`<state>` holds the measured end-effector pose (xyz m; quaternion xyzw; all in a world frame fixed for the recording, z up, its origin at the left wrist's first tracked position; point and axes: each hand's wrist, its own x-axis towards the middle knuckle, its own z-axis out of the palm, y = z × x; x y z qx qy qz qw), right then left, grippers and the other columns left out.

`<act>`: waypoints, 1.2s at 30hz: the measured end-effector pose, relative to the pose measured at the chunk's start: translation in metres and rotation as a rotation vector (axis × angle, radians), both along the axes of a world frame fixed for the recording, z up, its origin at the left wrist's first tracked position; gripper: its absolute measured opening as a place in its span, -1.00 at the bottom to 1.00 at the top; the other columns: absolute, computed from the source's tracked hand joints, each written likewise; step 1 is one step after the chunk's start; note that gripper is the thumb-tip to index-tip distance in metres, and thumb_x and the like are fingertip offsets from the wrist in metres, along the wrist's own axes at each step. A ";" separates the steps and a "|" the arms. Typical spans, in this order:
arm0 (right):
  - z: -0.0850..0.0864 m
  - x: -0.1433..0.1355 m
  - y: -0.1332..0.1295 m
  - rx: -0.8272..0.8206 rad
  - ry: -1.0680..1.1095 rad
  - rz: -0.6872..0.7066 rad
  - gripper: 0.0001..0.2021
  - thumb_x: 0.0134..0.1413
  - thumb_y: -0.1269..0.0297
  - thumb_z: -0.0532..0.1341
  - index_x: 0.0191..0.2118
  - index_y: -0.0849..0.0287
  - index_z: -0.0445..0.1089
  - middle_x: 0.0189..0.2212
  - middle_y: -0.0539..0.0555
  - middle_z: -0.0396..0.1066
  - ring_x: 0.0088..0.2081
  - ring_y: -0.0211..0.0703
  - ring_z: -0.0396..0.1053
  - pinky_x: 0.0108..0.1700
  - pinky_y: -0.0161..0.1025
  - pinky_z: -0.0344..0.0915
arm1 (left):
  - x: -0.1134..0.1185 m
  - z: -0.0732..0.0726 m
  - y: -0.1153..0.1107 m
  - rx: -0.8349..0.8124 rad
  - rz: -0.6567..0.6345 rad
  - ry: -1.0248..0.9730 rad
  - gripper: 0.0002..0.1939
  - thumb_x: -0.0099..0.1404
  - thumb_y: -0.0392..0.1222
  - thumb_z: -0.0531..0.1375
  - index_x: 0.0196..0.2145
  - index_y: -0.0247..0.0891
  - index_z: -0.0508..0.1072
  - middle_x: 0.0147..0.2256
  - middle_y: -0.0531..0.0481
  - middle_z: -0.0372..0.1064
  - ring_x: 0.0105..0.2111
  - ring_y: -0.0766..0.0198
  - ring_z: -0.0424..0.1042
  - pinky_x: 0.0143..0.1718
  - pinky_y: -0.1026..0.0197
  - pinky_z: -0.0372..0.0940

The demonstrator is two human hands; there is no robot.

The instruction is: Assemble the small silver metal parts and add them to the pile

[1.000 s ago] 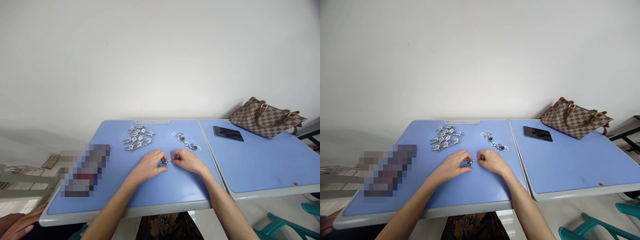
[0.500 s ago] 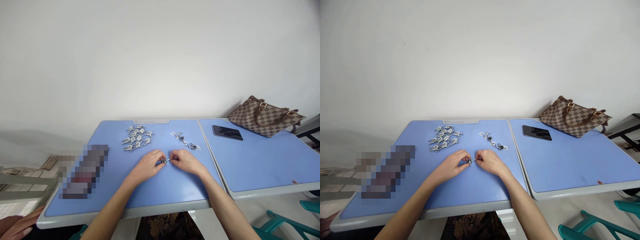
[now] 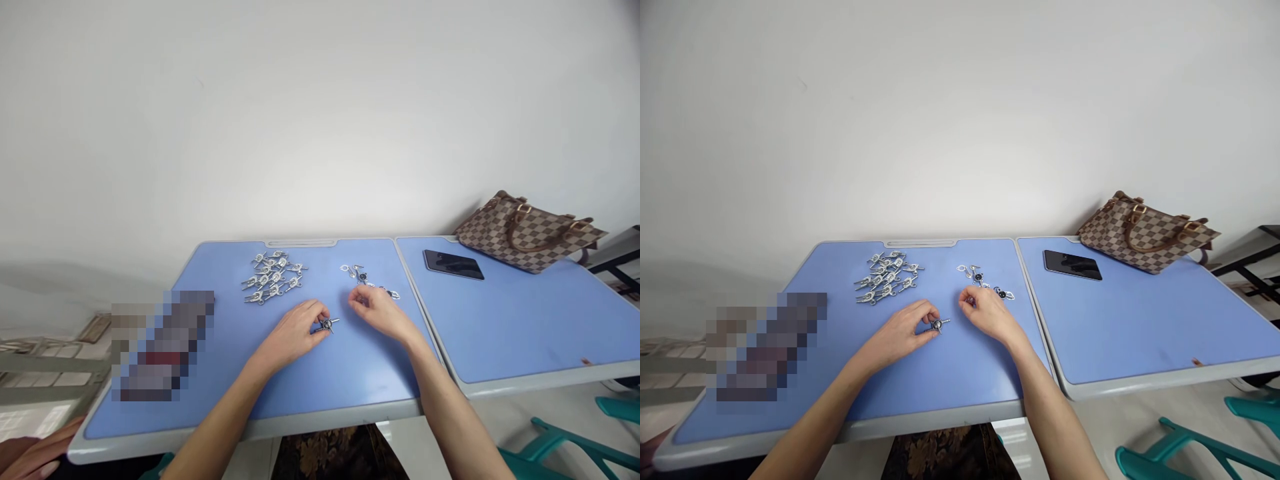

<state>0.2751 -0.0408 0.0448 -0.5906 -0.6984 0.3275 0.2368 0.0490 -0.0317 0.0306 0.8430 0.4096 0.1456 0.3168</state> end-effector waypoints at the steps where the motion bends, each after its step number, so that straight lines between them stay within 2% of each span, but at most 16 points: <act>1: 0.001 0.004 0.001 0.010 0.016 -0.049 -0.87 0.13 0.30 0.12 -0.34 0.14 0.41 -0.43 -0.03 0.42 -0.44 -0.26 0.26 -0.35 -0.32 0.13 | 0.000 0.000 0.000 -0.004 0.002 -0.001 -0.87 0.23 -0.29 0.17 -0.23 -0.18 0.34 -0.24 0.04 0.35 -0.21 0.20 0.37 -0.17 0.16 0.25; 6: 0.004 0.023 0.008 0.043 0.033 -0.244 -0.83 0.12 0.22 0.12 -0.33 0.14 0.42 -0.45 -0.02 0.40 -0.48 -0.25 0.23 -0.38 -0.30 0.13 | 0.000 0.003 0.002 -0.028 -0.020 0.007 -0.91 0.25 -0.31 0.13 -0.26 -0.19 0.37 -0.22 0.03 0.31 -0.23 0.22 0.37 -0.17 0.16 0.25; 10: 0.004 0.035 0.012 0.072 -0.005 -0.346 -0.82 0.11 0.22 0.12 -0.34 0.16 0.44 -0.46 0.00 0.42 -0.45 -0.22 0.28 -0.36 -0.28 0.15 | -0.001 0.003 0.004 -0.053 -0.044 0.003 -0.90 0.25 -0.31 0.11 -0.27 -0.20 0.38 -0.21 0.01 0.32 -0.22 0.21 0.37 -0.15 0.15 0.25; 16: -0.007 0.042 0.018 0.139 -0.218 -0.404 -0.81 0.13 0.34 0.10 -0.28 0.13 0.48 -0.33 0.03 0.49 -0.30 -0.17 0.39 -0.25 -0.28 0.19 | -0.004 -0.001 0.003 -0.051 -0.004 -0.024 -0.69 0.16 -0.37 0.09 -0.12 -0.19 0.38 -0.22 0.01 0.35 -0.20 0.20 0.39 -0.14 0.15 0.29; 21: -0.012 0.047 0.022 0.127 -0.274 -0.401 -0.81 0.14 0.38 0.12 -0.26 0.13 0.50 -0.28 0.06 0.50 -0.25 -0.14 0.41 -0.21 -0.26 0.19 | -0.008 -0.003 0.007 -0.053 0.023 -0.067 -0.53 0.07 -0.45 0.02 -0.07 -0.18 0.38 -0.22 0.01 0.39 -0.23 0.23 0.40 -0.19 0.19 0.31; 24: -0.012 0.050 0.023 0.110 -0.287 -0.392 -0.80 0.15 0.39 0.12 -0.25 0.13 0.51 -0.27 0.07 0.50 -0.23 -0.12 0.42 -0.21 -0.26 0.20 | -0.011 -0.006 0.012 -0.014 0.076 -0.068 -0.57 0.10 -0.44 0.00 -0.10 -0.20 0.40 -0.24 0.01 0.39 -0.28 0.25 0.39 -0.25 0.20 0.30; 28: -0.012 0.048 0.024 0.102 -0.293 -0.359 -0.81 0.18 0.35 0.14 -0.18 0.12 0.50 -0.21 0.08 0.48 -0.17 -0.12 0.42 -0.14 -0.26 0.20 | -0.014 -0.012 0.018 0.047 0.138 -0.081 -0.62 0.16 -0.43 -0.03 -0.13 -0.20 0.41 -0.25 0.01 0.38 -0.28 0.27 0.38 -0.24 0.20 0.28; 32: -0.013 0.041 0.026 0.059 -0.290 -0.292 -0.80 0.12 0.29 0.23 -0.12 0.12 0.49 -0.20 0.08 0.45 -0.22 -0.16 0.42 -0.14 -0.28 0.22 | -0.014 -0.014 0.020 0.061 0.153 -0.089 -0.65 0.18 -0.41 -0.02 -0.14 -0.20 0.41 -0.26 0.02 0.38 -0.29 0.27 0.39 -0.24 0.21 0.27; 36: -0.013 0.038 0.025 0.017 -0.295 -0.249 -0.78 0.07 0.32 0.27 -0.13 0.10 0.48 -0.22 0.07 0.43 -0.25 -0.17 0.42 -0.18 -0.28 0.22 | -0.014 -0.013 0.020 0.067 0.159 -0.081 -0.65 0.18 -0.41 -0.03 -0.15 -0.21 0.41 -0.26 0.02 0.39 -0.28 0.27 0.39 -0.24 0.21 0.26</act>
